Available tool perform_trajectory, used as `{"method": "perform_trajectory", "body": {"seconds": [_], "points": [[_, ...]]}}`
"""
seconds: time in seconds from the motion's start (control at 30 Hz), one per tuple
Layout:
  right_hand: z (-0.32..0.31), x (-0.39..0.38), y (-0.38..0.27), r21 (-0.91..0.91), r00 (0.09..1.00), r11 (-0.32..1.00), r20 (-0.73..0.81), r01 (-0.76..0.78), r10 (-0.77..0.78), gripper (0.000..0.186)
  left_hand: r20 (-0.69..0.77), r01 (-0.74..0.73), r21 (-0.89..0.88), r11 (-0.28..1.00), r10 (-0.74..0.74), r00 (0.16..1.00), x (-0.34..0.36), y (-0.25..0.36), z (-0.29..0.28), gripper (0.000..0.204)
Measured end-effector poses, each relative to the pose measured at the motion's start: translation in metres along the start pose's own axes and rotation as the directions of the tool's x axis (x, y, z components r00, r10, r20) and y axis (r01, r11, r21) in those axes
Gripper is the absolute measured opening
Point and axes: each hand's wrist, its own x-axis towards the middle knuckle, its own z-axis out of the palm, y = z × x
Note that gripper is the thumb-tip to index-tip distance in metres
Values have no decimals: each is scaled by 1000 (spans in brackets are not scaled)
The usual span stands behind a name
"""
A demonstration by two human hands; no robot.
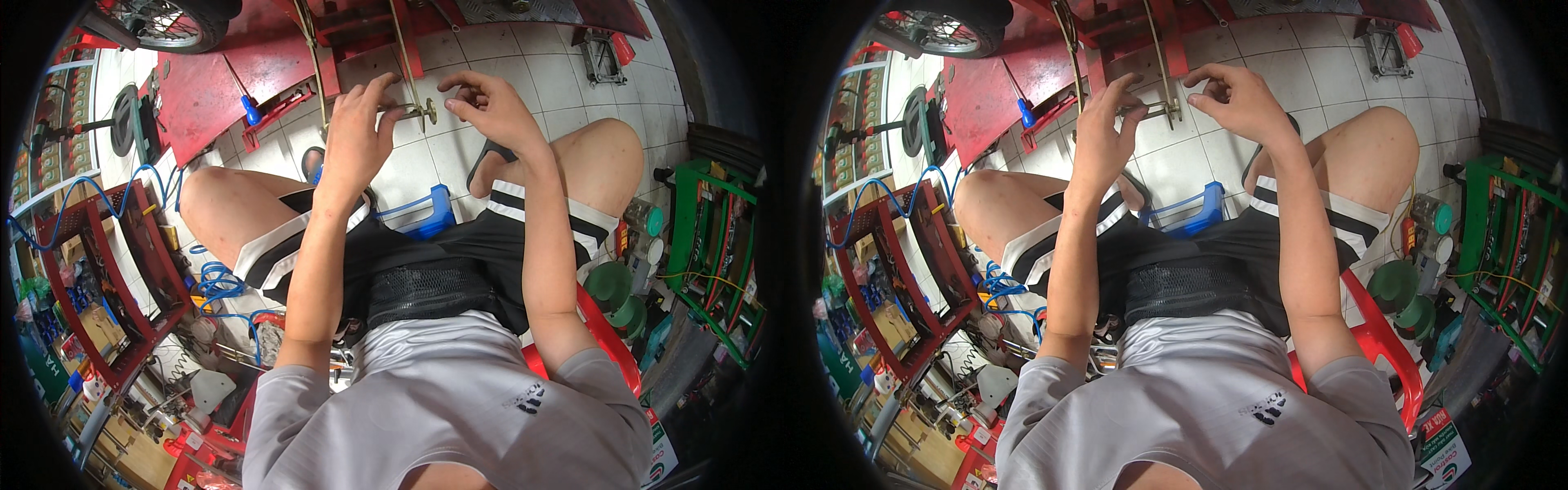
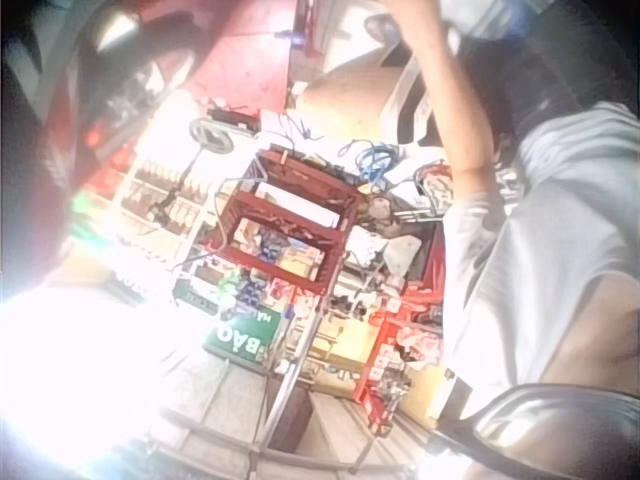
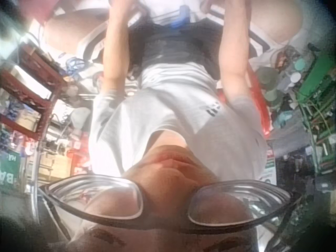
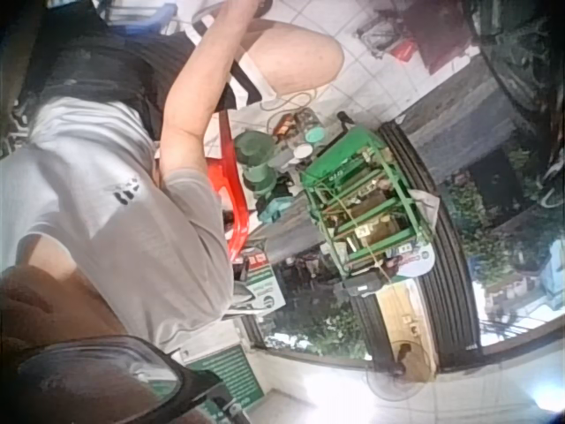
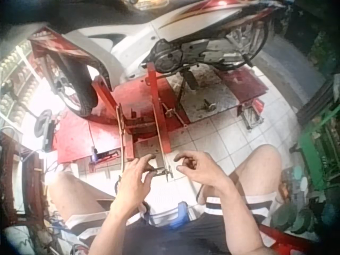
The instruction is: The person sits on a low stool and works on a motorcycle part, likely a brake caliper, held in their lap. They use a wrench to tighten a bolt and then manipulate the part with their hands.
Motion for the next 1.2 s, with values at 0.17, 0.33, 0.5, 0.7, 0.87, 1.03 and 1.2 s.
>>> {"method": "perform_trajectory", "body": {"seconds": [0.17, 0.33, 0.5, 0.7, 0.87, 1.03, 1.2], "points": [[1, -1, -1, 35, 1000, 999, 26, 16, -17, 24, 32, -31, -48, 998, 33, 999, -2, 4, 1, 48], [4, 0, 0, 60, 997, 996, 41, 69, -71, 27, 5, -11, -62, 998, 11, 1000, -2, -3, 5, 47], [5, -1, -1, 36, 997, 998, 43, 60, -61, 28, 34, -11, -53, 999, 13, 999, -1, 1, 1, 48], [3, -2, -8, 5, 996, 1000, 91, -9, 8, 28, 11, -23, -88, 996, 24, 1000, -1, 3, 0, 52], [3, -2, -7, -1, 998, 1000, 70, -8, 8, 28, 72, -4, 5, 1000, 4, 997, -3, 6, -1, 55], [3, -2, -5, 1, 997, 1000, 73, 4, -4, 27, 14, -45, -65, 997, 46, 999, -1, 5, -1, 52], [4, -2, -6, -29, 998, 1000, 67, 6, -4, 27, 21, -24, -40, 999, 25, 999, -1, -1, 0, 50]]}}
